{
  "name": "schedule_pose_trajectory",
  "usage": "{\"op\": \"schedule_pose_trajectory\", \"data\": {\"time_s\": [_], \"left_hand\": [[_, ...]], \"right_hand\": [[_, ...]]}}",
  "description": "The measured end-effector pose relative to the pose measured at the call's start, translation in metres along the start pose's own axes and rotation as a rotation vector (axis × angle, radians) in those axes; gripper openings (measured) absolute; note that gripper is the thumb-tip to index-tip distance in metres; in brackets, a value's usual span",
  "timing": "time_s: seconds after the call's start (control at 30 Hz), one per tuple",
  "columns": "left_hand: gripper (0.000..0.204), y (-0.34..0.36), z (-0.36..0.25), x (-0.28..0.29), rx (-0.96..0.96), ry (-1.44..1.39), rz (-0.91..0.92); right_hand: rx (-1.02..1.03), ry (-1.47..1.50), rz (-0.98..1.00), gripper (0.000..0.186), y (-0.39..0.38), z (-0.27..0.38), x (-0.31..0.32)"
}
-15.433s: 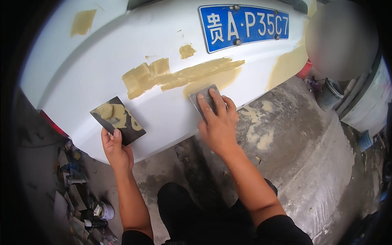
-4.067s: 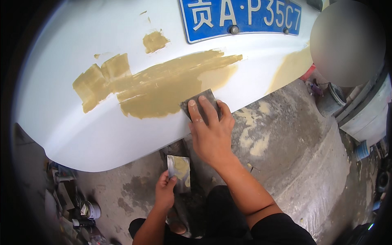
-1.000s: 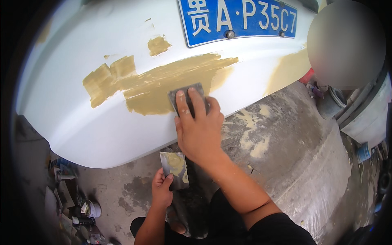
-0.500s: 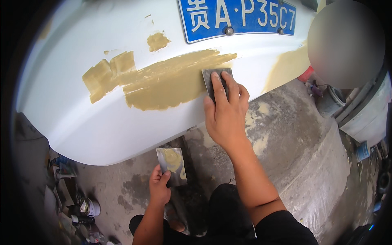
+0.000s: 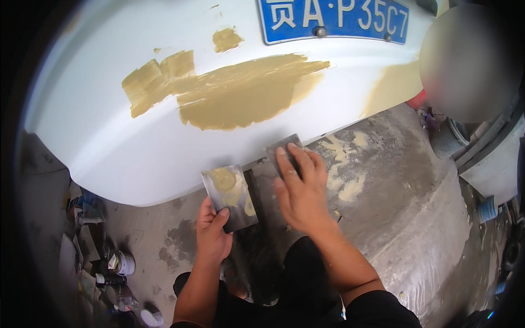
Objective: The person applies beige body filler to the rear panel of a white vehicle using a handheld spreader and a mixing board.
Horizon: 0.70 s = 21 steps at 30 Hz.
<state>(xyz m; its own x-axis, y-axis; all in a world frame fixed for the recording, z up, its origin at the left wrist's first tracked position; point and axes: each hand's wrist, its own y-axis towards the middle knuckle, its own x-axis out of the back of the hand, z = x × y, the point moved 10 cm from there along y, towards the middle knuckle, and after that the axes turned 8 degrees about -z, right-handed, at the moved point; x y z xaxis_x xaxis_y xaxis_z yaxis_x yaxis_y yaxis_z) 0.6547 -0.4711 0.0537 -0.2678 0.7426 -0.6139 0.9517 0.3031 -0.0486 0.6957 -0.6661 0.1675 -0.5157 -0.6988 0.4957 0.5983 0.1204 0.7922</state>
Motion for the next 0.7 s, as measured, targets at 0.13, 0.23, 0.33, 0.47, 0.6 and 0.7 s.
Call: {"op": "schedule_pose_trajectory", "data": {"time_s": [0.13, 0.23, 0.33, 0.47, 0.6, 0.7], "left_hand": [[0.051, -0.004, -0.013, -0.027, -0.016, 0.0, 0.028], [0.053, -0.007, -0.011, -0.031, -0.024, -0.003, 0.047], [0.053, -0.008, -0.009, -0.036, -0.013, -0.008, 0.055], [0.052, -0.009, -0.006, -0.035, -0.013, 0.002, 0.068], [0.049, -0.003, -0.004, -0.031, -0.108, 0.159, 0.1], [0.045, -0.003, -0.022, -0.025, -0.321, 0.359, 0.052]], "right_hand": [[0.147, 0.058, 0.084, 0.047, -0.009, 0.016, 0.017], [0.19, 0.108, 0.157, 0.045, -0.013, 0.031, 0.012], [0.197, 0.12, 0.198, 0.044, -0.016, 0.032, 0.008], [0.256, 0.089, 0.196, 0.042, -0.02, 0.038, 0.001], [0.253, 0.113, 0.245, 0.038, -0.031, 0.026, -0.008], [0.147, 0.08, 0.202, 0.04, -0.024, -0.005, -0.005]]}}
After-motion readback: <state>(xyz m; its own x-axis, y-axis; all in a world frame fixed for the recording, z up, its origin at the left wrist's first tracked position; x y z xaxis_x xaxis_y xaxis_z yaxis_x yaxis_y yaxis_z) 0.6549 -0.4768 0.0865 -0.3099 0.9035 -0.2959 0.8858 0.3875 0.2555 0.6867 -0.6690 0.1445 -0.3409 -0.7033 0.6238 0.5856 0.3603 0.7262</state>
